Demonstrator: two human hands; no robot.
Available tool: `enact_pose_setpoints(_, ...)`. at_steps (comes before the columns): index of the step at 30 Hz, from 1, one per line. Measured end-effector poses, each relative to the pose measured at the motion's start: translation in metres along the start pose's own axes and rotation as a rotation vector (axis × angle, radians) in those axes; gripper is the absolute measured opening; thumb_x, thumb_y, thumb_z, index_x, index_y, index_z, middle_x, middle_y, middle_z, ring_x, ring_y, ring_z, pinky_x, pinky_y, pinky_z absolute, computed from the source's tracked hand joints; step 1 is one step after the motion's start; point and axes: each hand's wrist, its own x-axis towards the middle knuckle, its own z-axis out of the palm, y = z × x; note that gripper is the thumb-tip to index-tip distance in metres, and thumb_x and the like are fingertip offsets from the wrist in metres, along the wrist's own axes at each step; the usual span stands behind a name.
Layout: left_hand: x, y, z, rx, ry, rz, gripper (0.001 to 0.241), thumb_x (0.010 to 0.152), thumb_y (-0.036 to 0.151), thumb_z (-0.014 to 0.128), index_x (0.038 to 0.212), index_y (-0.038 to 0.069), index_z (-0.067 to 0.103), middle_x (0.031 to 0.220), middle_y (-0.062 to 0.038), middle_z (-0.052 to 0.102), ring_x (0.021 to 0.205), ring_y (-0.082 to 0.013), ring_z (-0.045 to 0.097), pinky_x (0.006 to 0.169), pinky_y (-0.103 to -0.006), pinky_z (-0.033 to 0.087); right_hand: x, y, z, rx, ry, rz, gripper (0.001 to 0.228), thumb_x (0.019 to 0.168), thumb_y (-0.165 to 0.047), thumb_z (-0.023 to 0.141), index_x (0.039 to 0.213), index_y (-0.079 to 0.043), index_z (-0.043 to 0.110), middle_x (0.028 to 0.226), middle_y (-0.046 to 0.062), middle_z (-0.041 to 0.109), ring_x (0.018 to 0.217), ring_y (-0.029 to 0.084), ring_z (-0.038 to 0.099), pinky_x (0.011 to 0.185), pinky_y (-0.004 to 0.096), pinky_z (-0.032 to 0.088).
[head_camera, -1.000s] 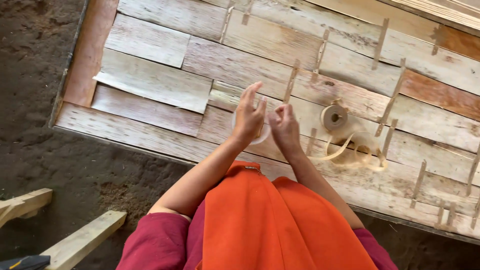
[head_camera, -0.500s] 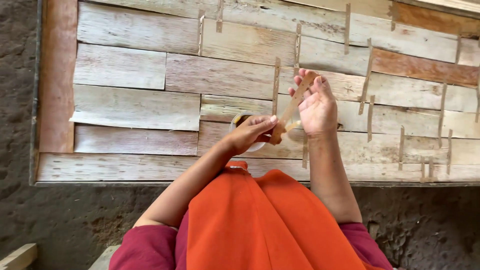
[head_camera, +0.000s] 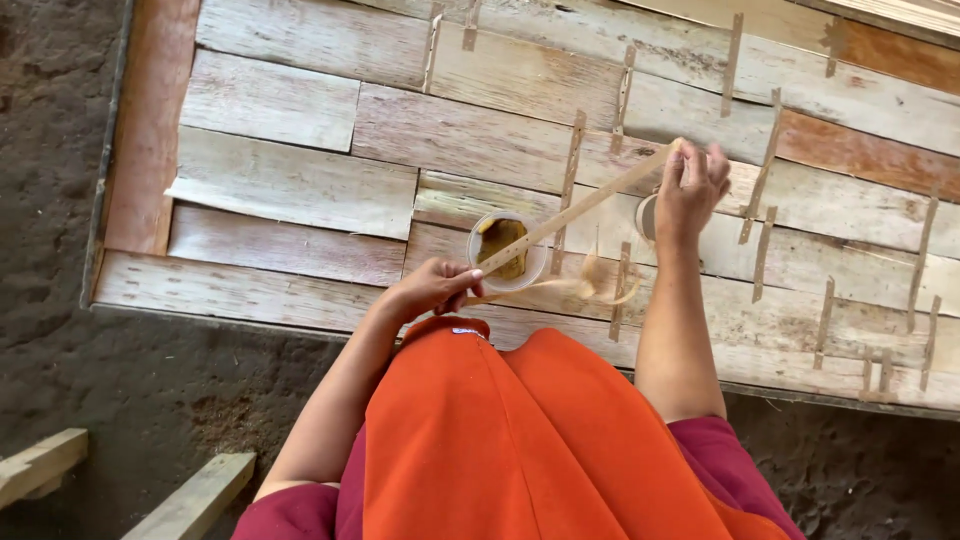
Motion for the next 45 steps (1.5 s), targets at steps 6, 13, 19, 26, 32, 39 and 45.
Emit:
enact_pose_setpoints(6, -0.003, -0.007, 0.008, -0.074, 0.165, -0.044, 0.032, 0.099, 0.027, 0.061, 0.081, 0.002, 0.071, 0.045, -0.013, 0.054, 0.028, -0.0142, 0.04, 0.03, -0.0234, 0.032, 0.024, -0.008, -0.008, -0.613, -0.508, 0.504, 0.062, 0.111, -0.047, 0.049, 0.164, -0.016, 0.041, 0.166, 0.022, -0.009, 0.15, 0.045, -0.013, 0.117, 0.079, 0.015)
enact_pose_setpoints(13, 0.025, -0.012, 0.027, -0.057, 0.358, -0.08, 0.029, 0.09, 0.026, 0.062, 0.075, 0.003, 0.072, 0.046, -0.016, 0.061, 0.029, -0.0179, 0.049, 0.029, -0.0277, 0.04, -0.072, -0.141, -0.014, 0.184, -0.401, -0.332, 0.027, 0.094, -0.015, 0.058, 0.116, -0.003, 0.068, 0.112, 0.024, 0.063, 0.112, 0.046, 0.059, 0.101, 0.046, 0.041)
enact_pose_setpoints(19, 0.046, -0.019, 0.025, 0.264, 0.465, -0.162, 0.031, 0.086, 0.032, 0.061, 0.066, 0.011, 0.073, 0.045, -0.006, 0.063, 0.032, -0.0151, 0.057, 0.036, -0.0283, 0.049, -0.165, -0.118, 0.035, -0.072, -0.799, -0.77, 0.071, 0.091, -0.049, 0.052, 0.155, -0.017, 0.048, 0.163, 0.007, 0.043, 0.154, 0.027, 0.032, 0.123, 0.061, 0.018)
enact_pose_setpoints(26, 0.017, 0.017, 0.041, 0.245, 0.512, -0.084, 0.03, 0.082, 0.032, 0.057, 0.062, 0.016, 0.071, 0.042, -0.002, 0.058, 0.036, -0.0152, 0.056, 0.043, -0.0263, 0.05, -0.147, -0.137, 0.017, -0.216, -1.011, -0.726, 0.1, 0.092, -0.086, 0.034, 0.16, -0.012, 0.035, 0.168, 0.009, 0.032, 0.157, 0.025, 0.023, 0.125, 0.062, 0.005)
enact_pose_setpoints(32, -0.077, 0.103, 0.096, 0.028, 0.523, 0.249, 0.026, 0.082, 0.014, 0.056, 0.059, 0.009, 0.067, 0.037, -0.006, 0.05, 0.033, -0.0124, 0.045, 0.039, -0.0236, 0.041, -0.154, -0.129, 0.019, -0.286, -1.001, -0.775, 0.1, 0.087, -0.073, 0.049, 0.162, -0.009, 0.03, 0.17, 0.009, 0.027, 0.158, 0.024, 0.02, 0.126, 0.062, 0.011)
enact_pose_setpoints(39, -0.14, 0.127, 0.126, -0.002, 0.352, 0.625, 0.037, 0.095, 0.012, 0.056, 0.058, 0.012, 0.065, 0.04, -0.004, 0.056, 0.039, -0.0116, 0.044, 0.046, -0.02, 0.042, -0.17, -0.108, 0.028, -0.21, -0.936, -0.748, 0.103, 0.078, -0.051, 0.061, 0.164, -0.009, 0.023, 0.17, 0.012, 0.027, 0.158, 0.028, 0.021, 0.123, 0.064, 0.017)
enact_pose_setpoints(45, -0.188, 0.146, 0.11, 0.096, 0.334, 0.947, 0.045, 0.095, 0.022, 0.057, 0.052, 0.014, 0.068, 0.042, 0.0, 0.052, 0.036, -0.0144, 0.043, 0.04, -0.0259, 0.043, -0.146, -0.119, 0.038, -0.151, -0.869, -0.734, 0.087, 0.096, -0.066, 0.051, 0.157, -0.006, 0.041, 0.163, 0.017, 0.041, 0.154, 0.034, 0.029, 0.118, 0.07, 0.022)
